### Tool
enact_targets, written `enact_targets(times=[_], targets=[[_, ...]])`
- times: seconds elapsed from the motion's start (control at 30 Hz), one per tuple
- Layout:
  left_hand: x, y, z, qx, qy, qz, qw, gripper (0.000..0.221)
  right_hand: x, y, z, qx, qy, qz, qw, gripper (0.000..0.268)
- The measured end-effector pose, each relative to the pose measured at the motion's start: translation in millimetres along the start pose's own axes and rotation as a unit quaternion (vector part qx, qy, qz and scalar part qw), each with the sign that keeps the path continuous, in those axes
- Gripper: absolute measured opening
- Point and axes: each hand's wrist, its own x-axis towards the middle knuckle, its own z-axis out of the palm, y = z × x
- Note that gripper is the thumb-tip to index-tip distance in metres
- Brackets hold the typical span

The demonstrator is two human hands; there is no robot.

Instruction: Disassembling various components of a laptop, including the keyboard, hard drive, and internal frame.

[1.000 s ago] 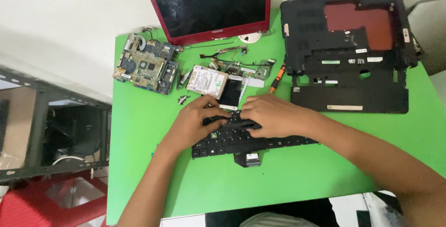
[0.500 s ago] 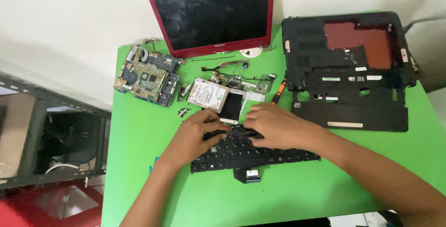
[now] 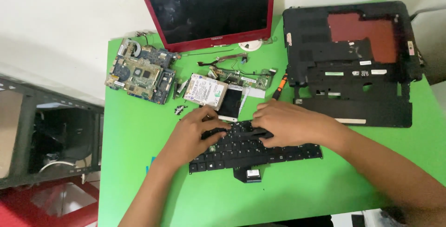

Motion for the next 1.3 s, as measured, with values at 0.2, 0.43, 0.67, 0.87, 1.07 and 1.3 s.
enact_targets(times=[0.2, 0.43, 0.67, 0.87, 1.07, 1.3], targets=[[-1.3, -3.1, 2.9, -0.011, 0.002, -0.001, 1.0, 0.013, 1.0, -9.2, -3.7, 0.022, -0.028, 0.02, 0.999, 0.03], [-2.0, -3.9, 4.4, 0.004, 0.005, 0.009, 1.0, 0.012, -5.2, -8.2, -6.4, 0.002, -0.038, 0.006, 0.999, 0.029], [-2.5, 10.4, 2.8, 0.063, 0.011, 0.084, 0.994, 0.017, -10.5, 1.7, -16.0, 0.021, 0.037, 0.047, 0.998, 0.029], [-4.2, 31.9, 1.9, 0.092, -0.047, 0.095, 0.99, 0.036, -4.4, -3.8, -11.8, 0.075, 0.035, 0.048, 0.995, 0.032], [-6.1, 31.1, 5.1, 0.122, -0.089, 0.065, 0.986, 0.045, 1.8, -4.0, 1.4, 0.052, 0.031, 0.002, 0.998, 0.03], [-9.1, 30.6, 5.5, 0.123, -0.116, 0.052, 0.984, 0.06, -3.2, 0.6, 5.4, -0.011, -0.008, 0.009, 1.0, 0.03]])
